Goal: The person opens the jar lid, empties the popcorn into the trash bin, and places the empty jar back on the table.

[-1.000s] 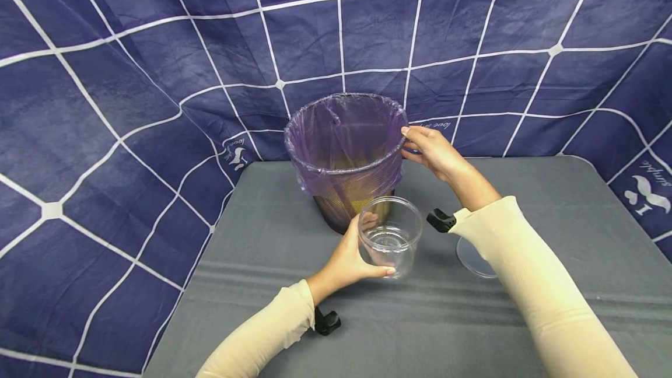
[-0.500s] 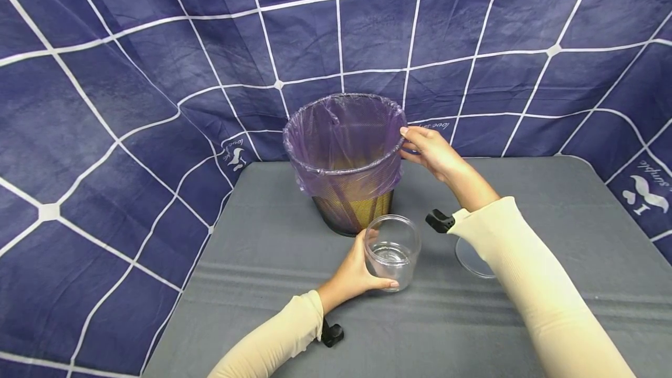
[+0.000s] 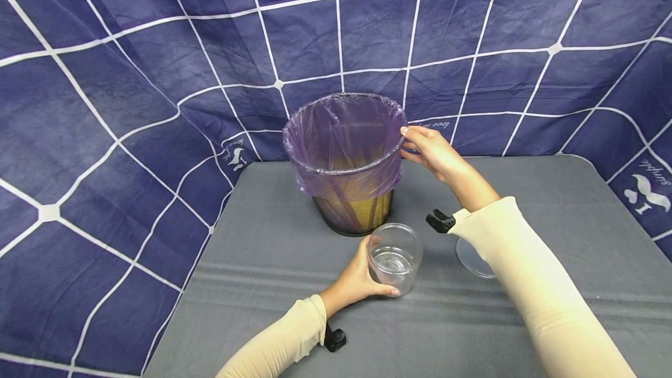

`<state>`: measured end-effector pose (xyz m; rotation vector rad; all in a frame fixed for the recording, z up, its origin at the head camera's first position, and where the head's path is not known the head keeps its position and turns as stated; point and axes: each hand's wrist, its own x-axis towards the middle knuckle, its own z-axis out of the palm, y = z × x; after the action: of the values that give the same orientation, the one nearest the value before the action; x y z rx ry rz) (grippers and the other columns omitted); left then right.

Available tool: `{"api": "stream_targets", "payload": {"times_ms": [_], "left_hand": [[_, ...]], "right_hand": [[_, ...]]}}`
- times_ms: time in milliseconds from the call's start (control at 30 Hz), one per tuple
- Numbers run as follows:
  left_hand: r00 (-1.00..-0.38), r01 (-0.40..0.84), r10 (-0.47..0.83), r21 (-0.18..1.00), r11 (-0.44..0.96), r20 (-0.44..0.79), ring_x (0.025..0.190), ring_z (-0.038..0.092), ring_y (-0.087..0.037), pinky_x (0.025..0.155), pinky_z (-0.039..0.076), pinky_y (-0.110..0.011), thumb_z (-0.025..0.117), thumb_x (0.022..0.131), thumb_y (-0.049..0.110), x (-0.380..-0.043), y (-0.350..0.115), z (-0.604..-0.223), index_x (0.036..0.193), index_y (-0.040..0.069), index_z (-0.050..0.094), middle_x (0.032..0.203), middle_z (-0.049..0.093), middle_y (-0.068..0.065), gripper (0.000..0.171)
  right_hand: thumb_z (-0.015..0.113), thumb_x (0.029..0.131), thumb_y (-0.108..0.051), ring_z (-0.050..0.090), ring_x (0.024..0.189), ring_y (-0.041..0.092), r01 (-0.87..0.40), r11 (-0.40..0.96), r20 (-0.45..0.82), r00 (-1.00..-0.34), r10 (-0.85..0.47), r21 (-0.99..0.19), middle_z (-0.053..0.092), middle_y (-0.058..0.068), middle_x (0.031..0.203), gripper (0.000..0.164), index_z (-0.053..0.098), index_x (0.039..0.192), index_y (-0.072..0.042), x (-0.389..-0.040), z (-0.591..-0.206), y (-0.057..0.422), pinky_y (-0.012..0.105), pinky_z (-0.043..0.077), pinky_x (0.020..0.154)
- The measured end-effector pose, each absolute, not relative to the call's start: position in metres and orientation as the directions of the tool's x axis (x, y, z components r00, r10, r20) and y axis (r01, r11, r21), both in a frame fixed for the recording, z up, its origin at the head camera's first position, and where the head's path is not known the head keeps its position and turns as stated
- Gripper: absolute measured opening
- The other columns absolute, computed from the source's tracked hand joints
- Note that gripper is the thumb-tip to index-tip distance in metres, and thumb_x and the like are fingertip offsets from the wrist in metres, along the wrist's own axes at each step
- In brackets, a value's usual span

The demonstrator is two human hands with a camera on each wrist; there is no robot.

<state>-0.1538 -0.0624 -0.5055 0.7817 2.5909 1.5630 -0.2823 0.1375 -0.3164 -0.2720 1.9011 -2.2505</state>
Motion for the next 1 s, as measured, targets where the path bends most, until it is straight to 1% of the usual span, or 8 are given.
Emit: {"api": "stream_targets", "payload": {"times_ms": [133, 300, 500, 600, 733, 867, 933, 1000], "left_hand": [[-0.860, 0.429, 0.444, 0.826, 0.365, 0.251, 0.122, 0.036, -0.016, 0.101, 0.028, -0.031, 0.088, 0.049, 0.029, -0.154, -0.061, -0.505, 0.135, 0.012, 0.017, 0.133, 0.037, -0.002, 0.113], [-0.845, 0.461, 0.459, 0.809, 0.365, 0.275, 0.122, 0.037, -0.018, 0.101, 0.029, -0.031, 0.088, 0.048, 0.029, -0.153, -0.060, -0.506, 0.136, 0.011, 0.016, 0.133, 0.038, -0.005, 0.115], [-0.850, 0.455, 0.463, 0.794, 0.402, 0.253, 0.122, 0.036, -0.019, 0.100, 0.029, -0.032, 0.089, 0.045, 0.031, -0.154, -0.060, -0.507, 0.138, 0.009, 0.011, 0.135, 0.037, -0.006, 0.123], [-0.857, 0.435, 0.468, 0.789, 0.435, 0.214, 0.124, 0.033, -0.019, 0.101, 0.028, -0.034, 0.089, 0.043, 0.034, -0.155, -0.061, -0.504, 0.139, 0.005, 0.008, 0.137, 0.032, -0.010, 0.130], [-0.867, 0.415, 0.463, 0.785, 0.460, 0.187, 0.126, 0.030, -0.019, 0.102, 0.027, -0.036, 0.089, 0.042, 0.036, -0.159, -0.063, -0.494, 0.141, 0.006, 0.005, 0.139, 0.028, -0.012, 0.133], [-0.859, 0.448, 0.467, 0.750, 0.486, 0.210, 0.127, 0.027, -0.019, 0.102, 0.027, -0.036, 0.088, 0.044, 0.039, -0.160, -0.065, -0.481, 0.142, 0.007, 0.008, 0.141, 0.026, -0.010, 0.130], [-0.842, 0.494, 0.482, 0.708, 0.505, 0.244, 0.129, 0.024, -0.021, 0.102, 0.026, -0.037, 0.087, 0.045, 0.042, -0.159, -0.066, -0.473, 0.141, 0.006, 0.009, 0.142, 0.023, -0.011, 0.129], [-0.818, 0.546, 0.500, 0.651, 0.526, 0.282, 0.130, 0.022, -0.021, 0.102, 0.027, -0.038, 0.085, 0.047, 0.046, -0.159, -0.067, -0.466, 0.141, 0.005, 0.012, 0.143, 0.020, -0.012, 0.126]], "right_hand": [[0.045, 0.094, -0.020, 0.044, 0.110, 0.026, 0.020, -0.158, 0.021, -0.967, -0.255, -0.987, 0.047, 0.014, 0.112, 0.048, 0.034, 0.124, 0.015, -0.282, -0.316, 0.137, 0.030, 0.038, 0.093], [0.045, 0.094, -0.021, 0.044, 0.111, 0.027, 0.017, -0.157, 0.024, -0.966, -0.256, -0.987, 0.046, 0.015, 0.113, 0.048, 0.033, 0.124, 0.016, -0.282, -0.316, 0.137, 0.030, 0.038, 0.093], [0.045, 0.094, -0.021, 0.046, 0.107, 0.024, 0.014, -0.144, 0.025, -0.965, -0.262, -0.989, 0.045, 0.016, 0.114, 0.049, 0.034, 0.124, 0.016, -0.282, -0.317, 0.138, 0.031, 0.038, 0.093], [0.043, 0.095, -0.024, 0.045, 0.110, 0.025, 0.007, -0.110, 0.024, -0.960, -0.278, -0.994, 0.041, 0.020, 0.120, 0.053, 0.031, 0.127, 0.016, -0.282, -0.317, 0.140, 0.031, 0.037, 0.094], [0.037, 0.096, -0.031, 0.035, 0.121, 0.034, -0.011, -0.068, 0.032, -0.952, -0.306, -0.998, 0.031, 0.026, 0.133, 0.060, 0.022, 0.134, 0.013, -0.281, -0.317, 0.143, 0.036, 0.035, 0.097], [0.033, 0.096, -0.036, 0.025, 0.127, 0.038, -0.082, 0.025, 0.071, -0.952, -0.297, -0.996, 0.021, 0.025, 0.141, 0.064, 0.016, 0.139, 0.007, -0.276, -0.318, 0.149, 0.040, 0.030, 0.099], [0.033, 0.096, -0.037, 0.025, 0.127, 0.038, -0.152, 0.133, 0.110, -0.953, -0.283, -0.979, 0.018, 0.023, 0.143, 0.063, 0.015, 0.140, 0.004, -0.271, -0.319, 0.153, 0.042, 0.030, 0.099], [0.034, 0.096, -0.037, 0.027, 0.126, 0.036, -0.235, 0.278, 0.158, -0.949, -0.271, -0.931, 0.022, 0.022, 0.142, 0.061, 0.019, 0.141, 0.000, -0.265, -0.320, 0.157, 0.044, 0.029, 0.100]]}}
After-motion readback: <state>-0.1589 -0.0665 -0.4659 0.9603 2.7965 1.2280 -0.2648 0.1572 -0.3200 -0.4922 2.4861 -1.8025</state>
